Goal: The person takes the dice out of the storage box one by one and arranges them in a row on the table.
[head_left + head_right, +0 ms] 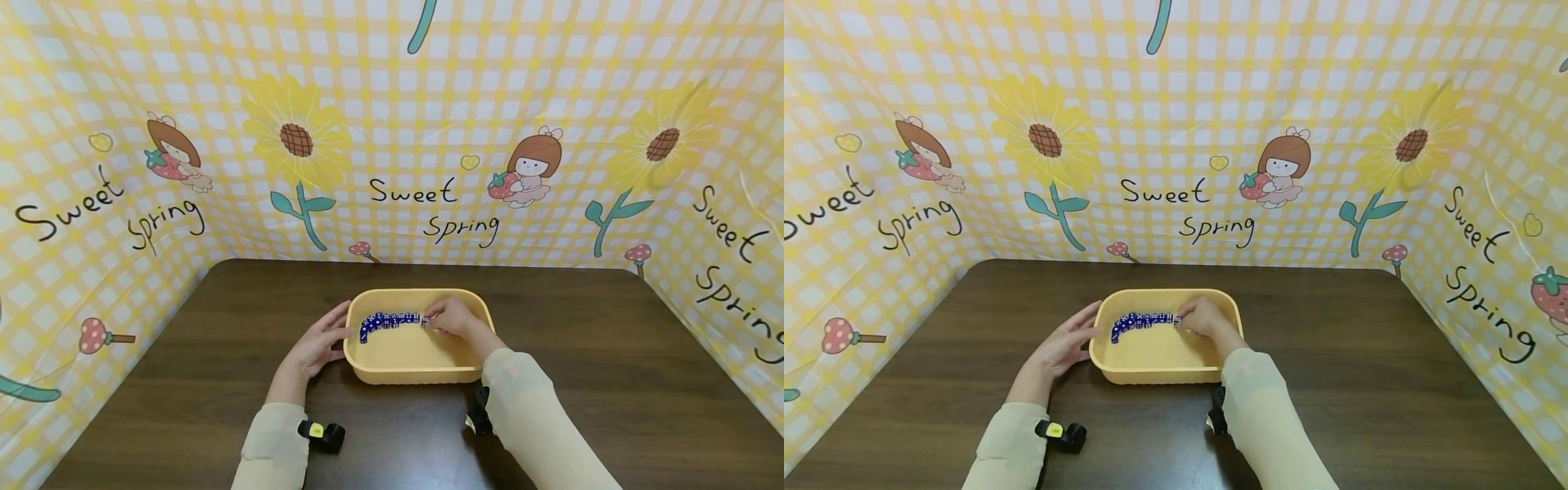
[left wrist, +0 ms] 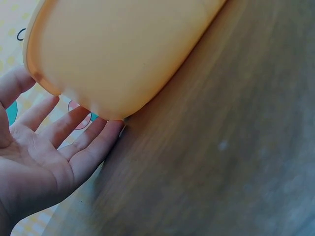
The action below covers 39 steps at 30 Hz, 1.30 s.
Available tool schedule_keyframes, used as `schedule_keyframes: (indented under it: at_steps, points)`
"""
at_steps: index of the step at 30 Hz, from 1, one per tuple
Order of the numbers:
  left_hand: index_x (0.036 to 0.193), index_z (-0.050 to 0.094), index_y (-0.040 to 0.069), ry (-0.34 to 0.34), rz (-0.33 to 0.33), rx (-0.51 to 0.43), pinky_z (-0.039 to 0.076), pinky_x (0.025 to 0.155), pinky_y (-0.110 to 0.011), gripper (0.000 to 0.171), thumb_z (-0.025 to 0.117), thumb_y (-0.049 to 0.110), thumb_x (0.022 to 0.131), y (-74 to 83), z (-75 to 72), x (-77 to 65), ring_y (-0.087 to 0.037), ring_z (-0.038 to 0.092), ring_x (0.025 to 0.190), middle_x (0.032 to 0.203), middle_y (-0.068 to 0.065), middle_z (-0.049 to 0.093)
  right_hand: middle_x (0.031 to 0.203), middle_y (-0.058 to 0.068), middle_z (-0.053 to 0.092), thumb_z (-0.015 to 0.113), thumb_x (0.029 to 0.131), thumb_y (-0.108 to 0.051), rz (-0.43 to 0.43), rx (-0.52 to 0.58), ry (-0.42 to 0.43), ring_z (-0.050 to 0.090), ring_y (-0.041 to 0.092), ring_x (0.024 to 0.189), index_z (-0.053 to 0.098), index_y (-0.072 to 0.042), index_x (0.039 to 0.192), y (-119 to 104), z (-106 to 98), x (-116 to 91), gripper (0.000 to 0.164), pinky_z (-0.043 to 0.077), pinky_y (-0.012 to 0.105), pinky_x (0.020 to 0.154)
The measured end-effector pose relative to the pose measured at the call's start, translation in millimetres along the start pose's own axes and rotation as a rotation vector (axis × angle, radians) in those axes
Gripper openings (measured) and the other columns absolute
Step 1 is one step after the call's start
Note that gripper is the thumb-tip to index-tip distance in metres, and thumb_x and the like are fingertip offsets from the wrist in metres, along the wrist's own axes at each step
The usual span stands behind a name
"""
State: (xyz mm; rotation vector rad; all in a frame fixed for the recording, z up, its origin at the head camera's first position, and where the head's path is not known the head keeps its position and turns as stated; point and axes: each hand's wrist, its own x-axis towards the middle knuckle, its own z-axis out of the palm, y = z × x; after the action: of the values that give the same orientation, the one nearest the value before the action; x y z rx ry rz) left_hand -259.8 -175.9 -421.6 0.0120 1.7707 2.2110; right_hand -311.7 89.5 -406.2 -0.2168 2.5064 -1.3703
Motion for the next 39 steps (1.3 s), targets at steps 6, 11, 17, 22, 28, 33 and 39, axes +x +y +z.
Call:
schedule_keyframes:
  at_steps: [6,11,17,22,28,33,39]
  points:
    - [0.136,0.027,0.020,0.001,0.000,-0.011,0.036,0.081,-0.050,0.061,0.052,0.004,0.083,-0.2,0.4,-0.6,-0.030,0.032,0.117,0.138,-0.009,0.025,0.055,0.008,0.051,0.061,0.076,-0.001,-0.013,-0.011,-0.023,0.042,0.013,0.045,0.063,0.004,0.094,-4,-4,-2,0.019,0.036,0.024,0.043]
    - [0.136,0.027,0.020,-0.002,0.001,-0.010,0.035,0.081,-0.050,0.061,0.052,0.004,0.083,0.3,0.7,-0.5,-0.030,0.032,0.117,0.138,-0.009,0.025,0.063,0.006,0.054,0.061,0.077,-0.002,-0.049,-0.013,-0.021,0.039,0.011,0.045,0.063,0.002,0.093,-11,-9,-2,0.017,0.035,0.023,0.044]
    - [0.136,0.028,0.020,-0.001,0.001,-0.013,0.036,0.081,-0.051,0.060,0.052,0.003,0.084,-0.8,-0.2,0.9,-0.030,0.032,0.117,0.138,-0.009,0.026,0.074,0.006,0.058,0.059,0.079,-0.002,-0.097,0.047,-0.034,0.046,0.014,0.053,0.062,0.002,0.097,-27,-13,-5,0.019,0.040,0.028,0.051]
    - [0.136,0.028,0.020,-0.004,0.001,-0.013,0.036,0.080,-0.050,0.059,0.051,0.003,0.084,-0.7,-0.1,1.4,-0.031,0.032,0.117,0.138,-0.009,0.026,0.074,0.005,0.059,0.061,0.078,-0.004,-0.142,0.068,-0.027,0.051,0.017,0.060,0.063,0.001,0.098,-42,-16,-8,0.020,0.045,0.035,0.060]
    - [0.136,0.028,0.020,-0.004,-0.003,-0.016,0.037,0.080,-0.050,0.060,0.051,0.003,0.084,-0.5,0.3,2.1,-0.030,0.032,0.117,0.137,-0.008,0.026,0.079,0.006,0.062,0.060,0.079,-0.006,-0.213,0.053,-0.037,0.054,0.019,0.068,0.064,0.000,0.096,-60,-20,-13,0.018,0.045,0.039,0.066]
    - [0.136,0.027,0.019,-0.006,-0.001,-0.016,0.037,0.080,-0.050,0.060,0.051,0.002,0.084,-0.7,0.6,2.4,-0.030,0.032,0.117,0.137,-0.009,0.026,0.084,0.006,0.063,0.060,0.080,-0.009,-0.246,-0.009,-0.021,0.055,0.022,0.074,0.064,-0.003,0.096,-71,-29,-20,0.018,0.045,0.032,0.064]
    - [0.136,0.027,0.019,-0.009,-0.002,-0.019,0.035,0.081,-0.051,0.060,0.050,0.002,0.084,0.2,0.7,1.4,-0.029,0.029,0.119,0.138,-0.009,0.025,0.085,0.006,0.061,0.058,0.082,-0.009,-0.298,-0.041,0.003,0.054,0.022,0.075,0.063,-0.003,0.099,-74,-47,-29,0.019,0.044,0.031,0.064]
